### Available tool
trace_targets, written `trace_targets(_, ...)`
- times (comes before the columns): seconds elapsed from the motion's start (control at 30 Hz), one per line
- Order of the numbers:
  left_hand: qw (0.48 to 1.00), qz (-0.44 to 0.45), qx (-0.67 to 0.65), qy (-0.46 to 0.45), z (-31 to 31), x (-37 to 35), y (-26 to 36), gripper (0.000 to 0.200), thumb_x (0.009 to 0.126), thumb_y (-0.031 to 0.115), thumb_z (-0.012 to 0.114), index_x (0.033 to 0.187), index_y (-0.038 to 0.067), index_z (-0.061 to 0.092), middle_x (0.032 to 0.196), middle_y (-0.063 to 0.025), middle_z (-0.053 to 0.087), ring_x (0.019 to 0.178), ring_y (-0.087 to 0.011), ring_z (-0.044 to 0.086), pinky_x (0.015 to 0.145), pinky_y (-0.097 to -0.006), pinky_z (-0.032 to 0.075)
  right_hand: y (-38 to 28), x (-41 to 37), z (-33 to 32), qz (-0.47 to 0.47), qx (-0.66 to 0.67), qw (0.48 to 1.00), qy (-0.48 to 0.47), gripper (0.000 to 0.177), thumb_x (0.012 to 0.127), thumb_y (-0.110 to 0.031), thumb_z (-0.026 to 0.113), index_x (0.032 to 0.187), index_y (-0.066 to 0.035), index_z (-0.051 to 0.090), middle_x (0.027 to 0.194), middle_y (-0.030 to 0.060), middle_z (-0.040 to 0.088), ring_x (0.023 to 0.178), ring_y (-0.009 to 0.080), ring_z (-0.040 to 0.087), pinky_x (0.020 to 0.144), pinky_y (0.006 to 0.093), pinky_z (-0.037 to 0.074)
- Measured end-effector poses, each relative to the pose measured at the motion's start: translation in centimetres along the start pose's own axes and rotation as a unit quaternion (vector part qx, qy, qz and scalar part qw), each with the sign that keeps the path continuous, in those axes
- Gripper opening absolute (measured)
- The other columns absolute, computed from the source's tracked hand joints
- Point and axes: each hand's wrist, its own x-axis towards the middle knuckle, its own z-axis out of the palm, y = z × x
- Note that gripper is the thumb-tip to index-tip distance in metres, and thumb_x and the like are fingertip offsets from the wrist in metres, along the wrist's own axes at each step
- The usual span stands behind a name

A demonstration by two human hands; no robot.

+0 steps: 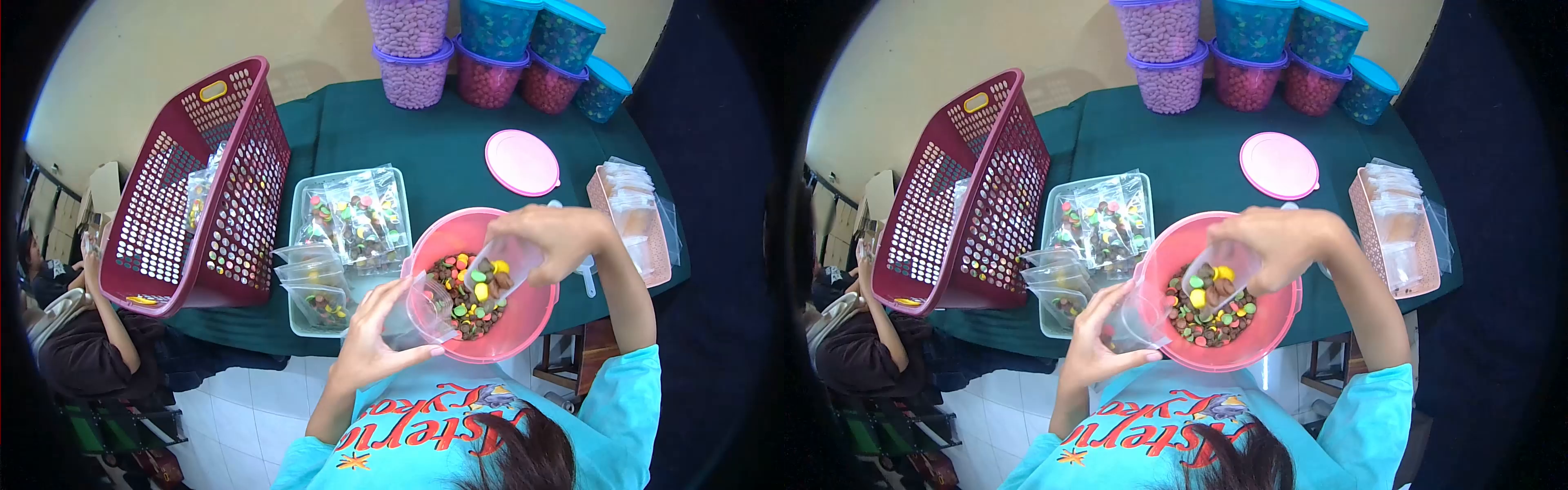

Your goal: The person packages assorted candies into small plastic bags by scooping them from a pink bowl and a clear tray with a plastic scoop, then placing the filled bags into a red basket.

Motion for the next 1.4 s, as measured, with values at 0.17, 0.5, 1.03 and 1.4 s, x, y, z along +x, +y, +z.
trace_targets(0.17,0.996,0.028,0.075,0.04,1.9,1.1,0.9,0.082,0.05,0.031,0.078,0.116,-0.002,0.041,0.111,-0.0169,0.047,0.102,-0.0285,0.045,0.087,-0.0376,0.034,-3.5,0.3,-1.6,0.105,-0.143,0.984,0.022,0.046,0.048,-0.013,0.06,0.091,0.001,0.049,0.085,0.0143,0.055,0.082,0.0303,0.054,0.073,0.0377,0.042)
trace_targets(0.5,0.991,0.04,0.098,0.083,3.6,2.2,1.2,0.085,0.051,0.033,0.077,0.118,0.0,0.038,0.112,-0.0143,0.045,0.103,-0.0284,0.043,0.087,-0.0384,0.033,-8.5,0.4,1.6,0.126,-0.407,0.896,0.125,0.037,0.056,-0.013,0.063,0.088,-0.001,0.049,0.081,0.0112,0.05,0.079,0.0224,0.052,0.068,0.0311,0.034)
trace_targets(1.03,0.985,-0.017,0.098,0.143,3.3,4.4,1.2,0.083,0.061,0.034,0.072,0.123,-0.001,0.028,0.114,-0.0175,0.034,0.11,-0.0285,0.033,0.092,-0.0372,0.029,-1.3,1.1,8.5,-0.029,0.277,0.915,0.292,0.043,0.08,-0.034,0.051,0.105,0.001,0.047,0.103,0.019,0.051,0.1,0.0268,0.05,0.085,0.0371,0.036)
trace_targets(1.4,0.913,-0.102,-0.374,0.132,2.9,5.5,0.0,0.013,0.082,0.011,0.053,0.089,0.0,0.053,0.078,-0.0007,0.055,0.07,-0.004,0.05,0.065,-0.0192,0.041,-0.5,2.6,9.0,-0.004,0.525,0.729,0.44,0.017,0.085,-0.016,0.046,0.091,-0.001,0.051,0.08,0.0027,0.056,0.072,0.0076,0.054,0.061,0.0229,0.046)
